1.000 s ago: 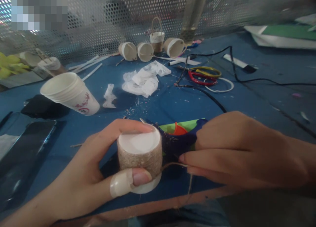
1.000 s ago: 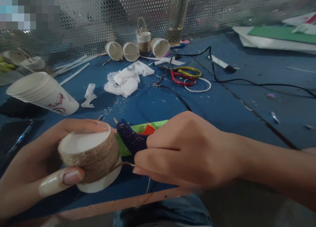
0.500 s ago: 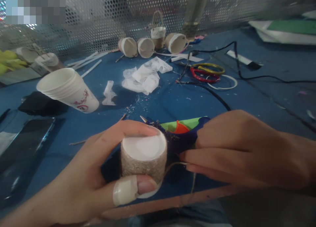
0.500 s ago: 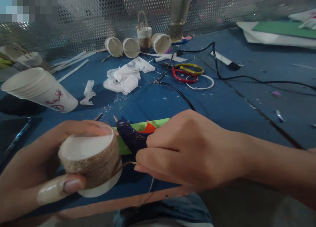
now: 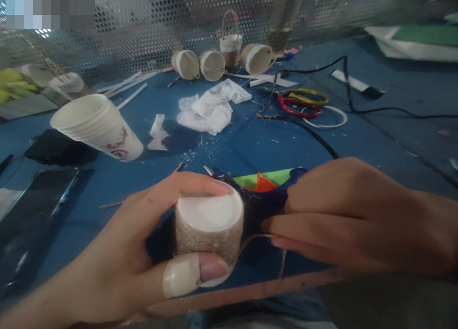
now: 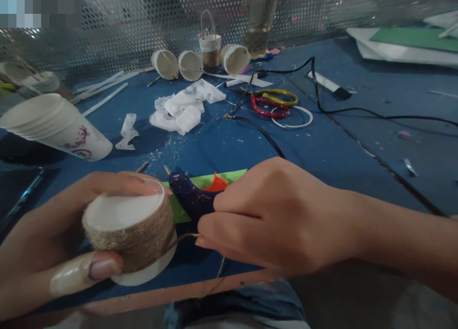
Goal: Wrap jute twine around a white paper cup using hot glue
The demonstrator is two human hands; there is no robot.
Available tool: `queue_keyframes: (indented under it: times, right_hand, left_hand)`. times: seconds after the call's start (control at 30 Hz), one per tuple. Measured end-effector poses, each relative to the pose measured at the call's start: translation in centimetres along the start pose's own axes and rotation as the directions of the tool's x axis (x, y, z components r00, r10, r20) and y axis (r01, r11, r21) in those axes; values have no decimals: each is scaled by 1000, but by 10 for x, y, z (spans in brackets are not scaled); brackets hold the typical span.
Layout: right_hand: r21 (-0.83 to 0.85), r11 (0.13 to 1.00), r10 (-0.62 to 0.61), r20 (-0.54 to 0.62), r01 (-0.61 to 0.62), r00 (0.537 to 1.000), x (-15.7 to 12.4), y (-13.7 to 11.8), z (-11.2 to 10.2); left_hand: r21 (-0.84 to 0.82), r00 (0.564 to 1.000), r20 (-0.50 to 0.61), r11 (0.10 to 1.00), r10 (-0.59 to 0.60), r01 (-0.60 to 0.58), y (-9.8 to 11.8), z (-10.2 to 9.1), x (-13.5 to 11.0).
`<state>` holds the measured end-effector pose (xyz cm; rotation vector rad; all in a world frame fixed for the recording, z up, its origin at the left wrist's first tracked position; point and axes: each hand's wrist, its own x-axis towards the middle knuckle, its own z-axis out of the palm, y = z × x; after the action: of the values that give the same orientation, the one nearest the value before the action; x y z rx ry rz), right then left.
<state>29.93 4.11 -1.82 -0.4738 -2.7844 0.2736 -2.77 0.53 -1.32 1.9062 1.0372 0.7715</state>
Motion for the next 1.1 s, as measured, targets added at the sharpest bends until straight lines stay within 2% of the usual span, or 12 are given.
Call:
queue_keyframes:
  times: [0.13,0.23,0.6,0.83,1.1]
  right_hand:
    - [132,991,22,-52,-15,998,2,0,-1]
    - [166,986,22,-71,-10,997,4,0,0]
    - [134,991,10,-41,-5,999,2,2,5]
    - [93,996,5,-29,-2,1000,0,3,6]
    - [132,991,16,-6,-15,1000,1,1,3]
  left_hand:
    - [53,998,23,997,60,-62,-6,0,-2]
    - [89,990,62,987,127,-132,-10,-1,-4]
    - [160,982,87,971,165,-177,-8,0,-3]
    - [184,972,145,960,185,-211,-8,-2,-6]
    - [187,978,98,962,184,-199,-6,0,-1]
